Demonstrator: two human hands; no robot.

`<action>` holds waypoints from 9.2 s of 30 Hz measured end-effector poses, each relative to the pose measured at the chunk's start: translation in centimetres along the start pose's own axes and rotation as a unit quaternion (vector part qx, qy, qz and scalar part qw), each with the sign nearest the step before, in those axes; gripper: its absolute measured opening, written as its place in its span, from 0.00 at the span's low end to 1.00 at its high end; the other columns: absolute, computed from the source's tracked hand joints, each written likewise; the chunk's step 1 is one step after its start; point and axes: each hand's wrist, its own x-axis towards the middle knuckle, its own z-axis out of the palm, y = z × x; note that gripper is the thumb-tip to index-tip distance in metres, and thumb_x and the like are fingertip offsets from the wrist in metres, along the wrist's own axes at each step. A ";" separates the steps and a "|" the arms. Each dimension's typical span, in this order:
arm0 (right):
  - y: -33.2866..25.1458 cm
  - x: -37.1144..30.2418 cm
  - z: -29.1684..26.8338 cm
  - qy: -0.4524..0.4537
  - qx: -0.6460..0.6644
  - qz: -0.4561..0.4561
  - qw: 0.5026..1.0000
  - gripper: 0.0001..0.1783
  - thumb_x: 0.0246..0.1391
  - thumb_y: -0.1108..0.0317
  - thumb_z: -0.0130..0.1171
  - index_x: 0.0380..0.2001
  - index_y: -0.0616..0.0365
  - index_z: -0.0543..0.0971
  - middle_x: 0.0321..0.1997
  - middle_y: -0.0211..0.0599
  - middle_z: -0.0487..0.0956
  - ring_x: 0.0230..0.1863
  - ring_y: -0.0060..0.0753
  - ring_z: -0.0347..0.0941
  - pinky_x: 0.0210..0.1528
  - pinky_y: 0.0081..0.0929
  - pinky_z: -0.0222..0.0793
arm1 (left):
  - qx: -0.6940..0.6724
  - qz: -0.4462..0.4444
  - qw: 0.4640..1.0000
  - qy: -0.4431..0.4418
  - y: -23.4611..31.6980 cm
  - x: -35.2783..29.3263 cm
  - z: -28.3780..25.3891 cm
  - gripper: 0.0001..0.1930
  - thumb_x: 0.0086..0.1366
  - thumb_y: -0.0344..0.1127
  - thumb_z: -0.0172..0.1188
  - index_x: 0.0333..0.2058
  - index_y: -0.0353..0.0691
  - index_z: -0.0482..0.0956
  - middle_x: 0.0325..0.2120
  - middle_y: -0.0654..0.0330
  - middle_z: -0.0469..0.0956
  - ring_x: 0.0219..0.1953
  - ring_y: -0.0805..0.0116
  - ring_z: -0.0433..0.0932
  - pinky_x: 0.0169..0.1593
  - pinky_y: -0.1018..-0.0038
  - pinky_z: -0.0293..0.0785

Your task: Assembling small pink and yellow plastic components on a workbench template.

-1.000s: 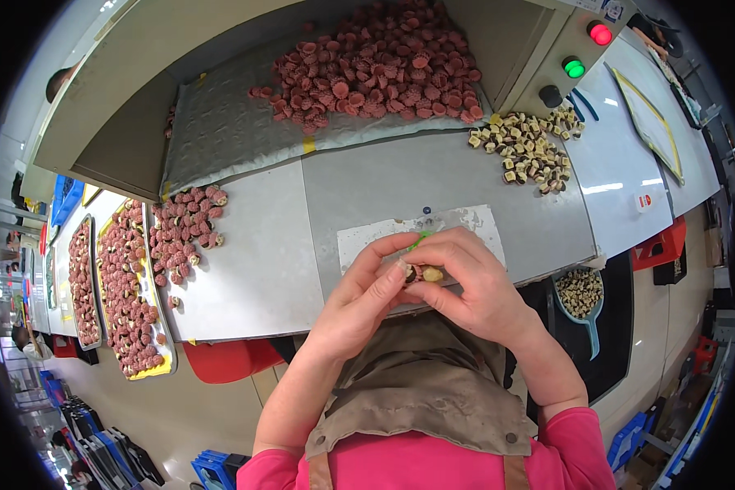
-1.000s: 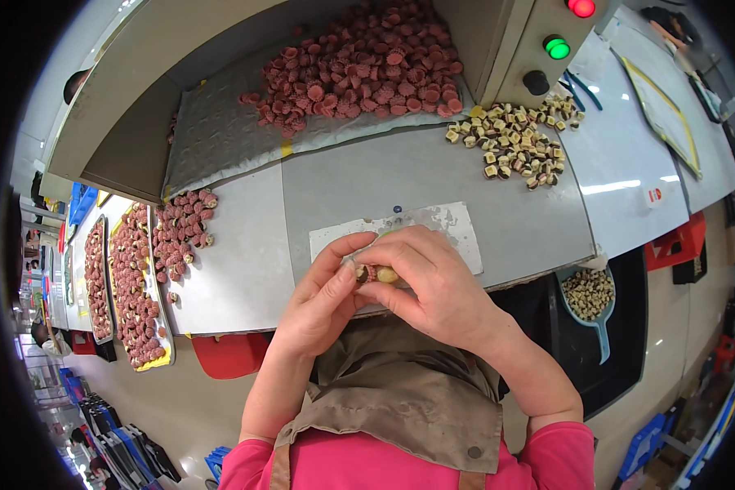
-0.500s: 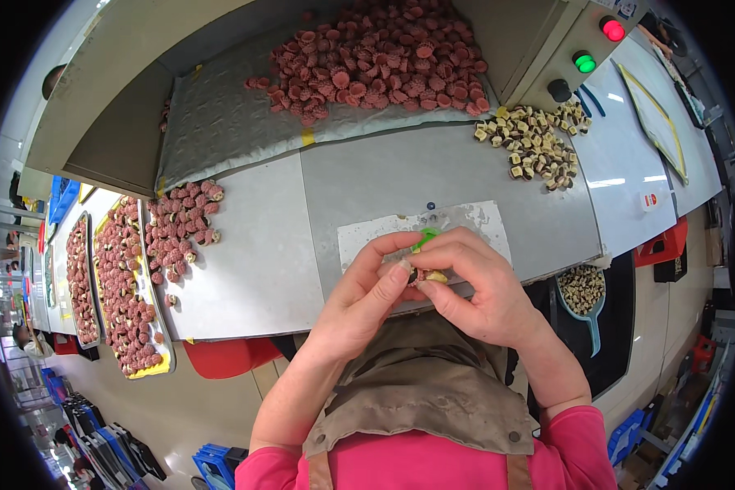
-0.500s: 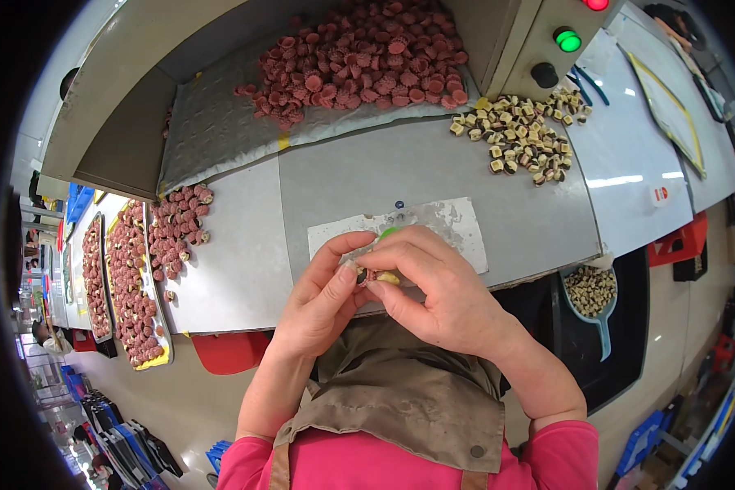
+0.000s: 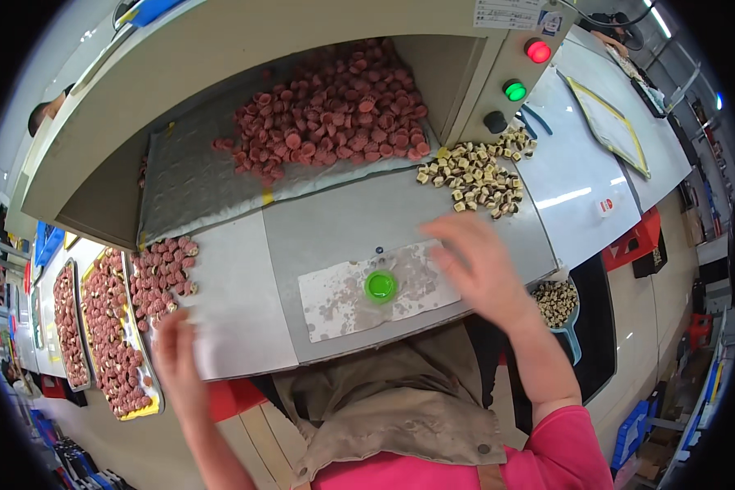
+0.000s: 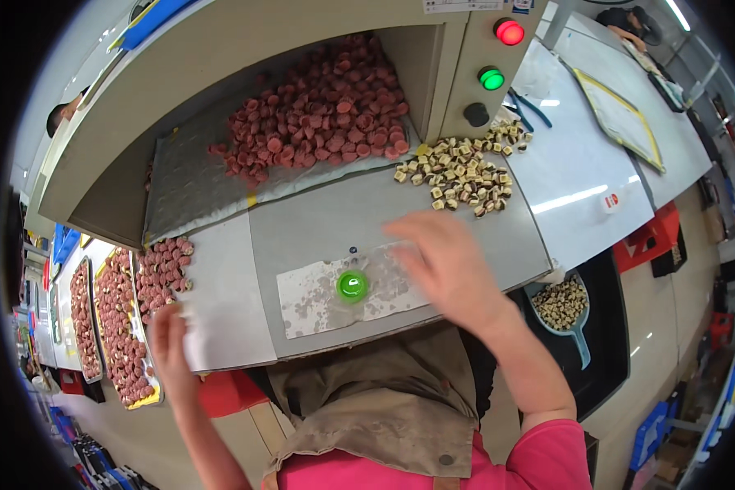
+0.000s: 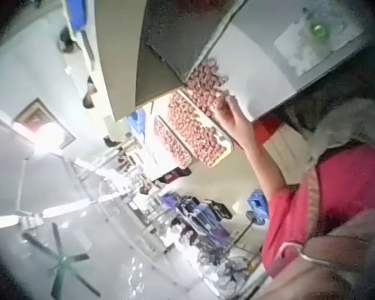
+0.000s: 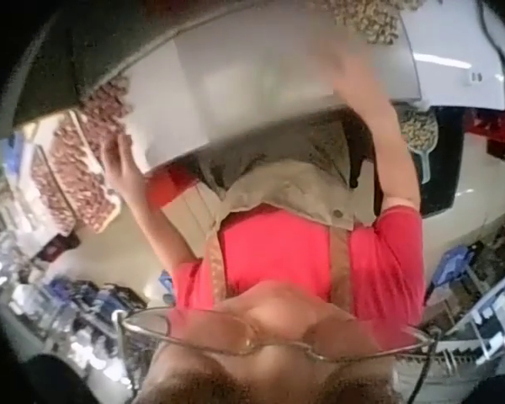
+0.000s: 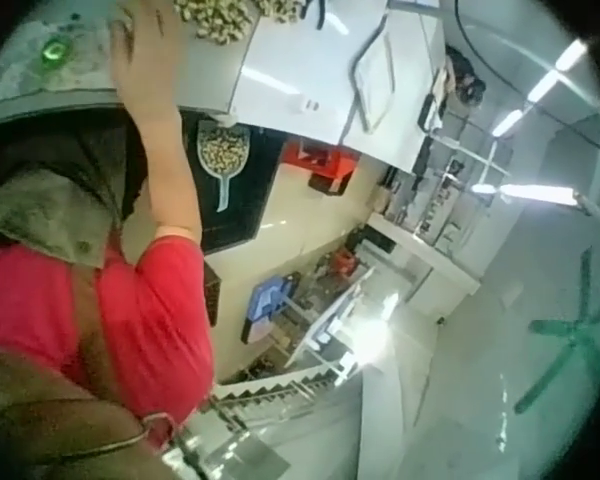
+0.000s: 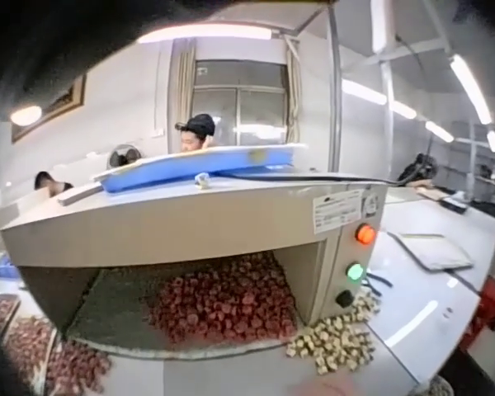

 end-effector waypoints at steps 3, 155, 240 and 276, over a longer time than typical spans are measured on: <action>3.5 0.8 -2.2 0.046 -0.083 0.013 0.995 0.12 0.48 0.74 0.58 0.40 0.58 0.77 0.39 0.41 0.74 0.43 0.43 0.70 0.47 0.36 0.65 | 0.074 0.070 0.988 0.117 -7.9 2.6 -10.6 0.10 0.68 0.33 0.50 0.43 0.34 0.74 0.38 0.60 0.73 0.37 0.73 0.73 0.42 0.77 0.70; -5.2 -0.9 4.5 -0.079 0.260 0.057 0.961 0.16 0.45 0.71 0.67 0.39 0.57 0.76 0.44 0.37 0.71 0.42 0.35 0.70 0.42 0.26 0.67 | -0.429 -0.159 0.807 -0.374 3.9 -4.0 12.0 0.19 0.66 0.30 0.54 0.54 0.35 0.65 0.42 0.59 0.73 0.46 0.73 0.72 0.51 0.75 0.69; 2.4 1.1 -2.9 -0.068 -0.189 -0.005 0.980 0.10 0.43 0.73 0.63 0.31 0.56 0.75 0.33 0.35 0.72 0.39 0.41 0.68 0.43 0.33 0.63 | 0.240 0.364 0.900 0.007 2.9 12.8 16.0 0.11 0.56 0.34 0.59 0.39 0.43 0.76 0.38 0.56 0.73 0.44 0.51 0.70 0.48 0.61 0.64; -3.2 0.7 3.7 -0.119 -0.030 -0.060 0.991 0.10 0.44 0.74 0.62 0.34 0.58 0.78 0.30 0.35 0.74 0.34 0.39 0.70 0.38 0.32 0.67 | -0.511 -0.240 0.760 -0.322 3.0 -3.4 11.7 0.14 0.68 0.35 0.51 0.50 0.37 0.69 0.43 0.63 0.75 0.44 0.75 0.72 0.50 0.76 0.70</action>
